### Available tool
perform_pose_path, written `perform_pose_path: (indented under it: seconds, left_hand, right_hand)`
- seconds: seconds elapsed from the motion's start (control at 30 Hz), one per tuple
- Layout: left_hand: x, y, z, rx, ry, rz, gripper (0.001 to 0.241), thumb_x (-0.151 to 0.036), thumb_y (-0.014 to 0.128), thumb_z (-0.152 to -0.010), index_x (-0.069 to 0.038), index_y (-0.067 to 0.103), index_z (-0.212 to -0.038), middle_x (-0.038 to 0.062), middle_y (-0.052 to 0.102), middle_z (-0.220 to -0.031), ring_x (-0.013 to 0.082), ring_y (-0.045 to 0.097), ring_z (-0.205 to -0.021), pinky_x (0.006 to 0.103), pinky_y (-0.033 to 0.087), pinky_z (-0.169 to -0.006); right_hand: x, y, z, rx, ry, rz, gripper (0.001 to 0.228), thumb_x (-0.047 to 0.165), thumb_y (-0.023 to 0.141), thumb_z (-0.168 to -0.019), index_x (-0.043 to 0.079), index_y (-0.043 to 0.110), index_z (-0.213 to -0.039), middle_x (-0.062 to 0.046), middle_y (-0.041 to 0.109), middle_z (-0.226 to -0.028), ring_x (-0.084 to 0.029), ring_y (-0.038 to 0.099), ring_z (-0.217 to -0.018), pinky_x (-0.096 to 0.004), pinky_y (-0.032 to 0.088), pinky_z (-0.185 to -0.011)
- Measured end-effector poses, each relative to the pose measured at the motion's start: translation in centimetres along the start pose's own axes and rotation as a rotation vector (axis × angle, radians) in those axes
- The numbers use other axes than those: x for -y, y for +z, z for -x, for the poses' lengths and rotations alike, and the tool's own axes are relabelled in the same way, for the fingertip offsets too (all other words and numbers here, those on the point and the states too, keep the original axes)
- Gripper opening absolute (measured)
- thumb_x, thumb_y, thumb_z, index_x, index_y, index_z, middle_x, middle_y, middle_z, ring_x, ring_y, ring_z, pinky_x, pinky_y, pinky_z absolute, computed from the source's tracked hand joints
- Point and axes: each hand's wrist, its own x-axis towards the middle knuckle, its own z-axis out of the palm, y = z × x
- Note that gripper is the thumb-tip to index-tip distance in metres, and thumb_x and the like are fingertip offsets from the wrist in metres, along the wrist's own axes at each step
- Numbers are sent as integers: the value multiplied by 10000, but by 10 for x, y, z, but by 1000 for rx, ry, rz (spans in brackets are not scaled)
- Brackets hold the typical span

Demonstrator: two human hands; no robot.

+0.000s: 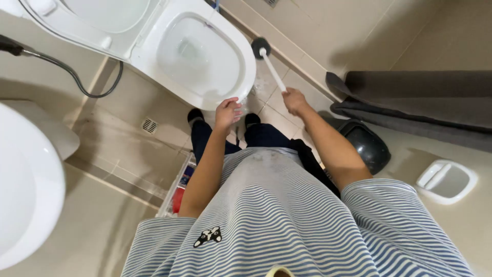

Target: The person scrubs the inside of a toilet bowl with a toilet brush. They then pour water from a white plastic jug into the bowl and continue scrubbing. Finally, they rinse the brush using a handheld bidet sprayer.

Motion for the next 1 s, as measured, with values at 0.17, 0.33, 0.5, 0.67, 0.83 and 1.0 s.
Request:
perform_pose_path:
  seconds: [0.17,0.33,0.5,0.67,0.83,1.0]
  left_hand:
    - [-40,-45,-7,50,24,-103,309,-219,576,-951,-121,678,-1225,8,706,-996,140,657,-791,295,532,-682]
    - [-99,-135,-12,68,50,-226,303,-185,599,-939,-115,677,-1223,6,707,-983,126,657,-786,286,512,-659]
    - [-124,-216,-27,54,55,-237,302,-200,592,-956,-117,669,-1236,17,699,-1012,137,649,-805,300,524,-696]
    - [-137,-231,-29,61,0,-276,298,-236,573,-975,-137,670,-1239,18,719,-1044,131,664,-820,299,530,-707]
    - [-154,-230,-38,126,26,-184,289,-225,571,-989,-141,654,-1252,32,721,-1067,146,666,-827,300,525,-699]
    - [-183,-211,-42,137,88,-145,282,-226,587,-996,-132,674,-1247,50,711,-1066,162,667,-828,309,523,-686]
  right_hand:
    - [-4,39,-30,-228,-156,42,299,307,522,-1049,120,643,-1248,-183,696,-807,-307,648,-602,-460,526,-588]
    - [53,73,19,-136,202,-294,359,321,497,-1062,205,608,-1384,-167,602,-711,-250,550,-501,-420,463,-449]
    - [106,103,9,-110,421,-768,348,312,486,-1064,202,559,-1386,-65,504,-630,-161,427,-449,-329,338,-382]
    - [203,120,19,-187,282,-728,346,333,488,-1053,165,600,-1335,-48,498,-626,-153,436,-450,-338,348,-381]
    - [236,134,14,-270,161,-653,409,371,538,-1034,144,537,-1375,-47,511,-598,-163,428,-431,-340,355,-376]
    - [285,122,69,-41,302,-1352,343,405,495,-1067,63,525,-1061,-2,485,-626,-98,340,-435,-264,239,-379]
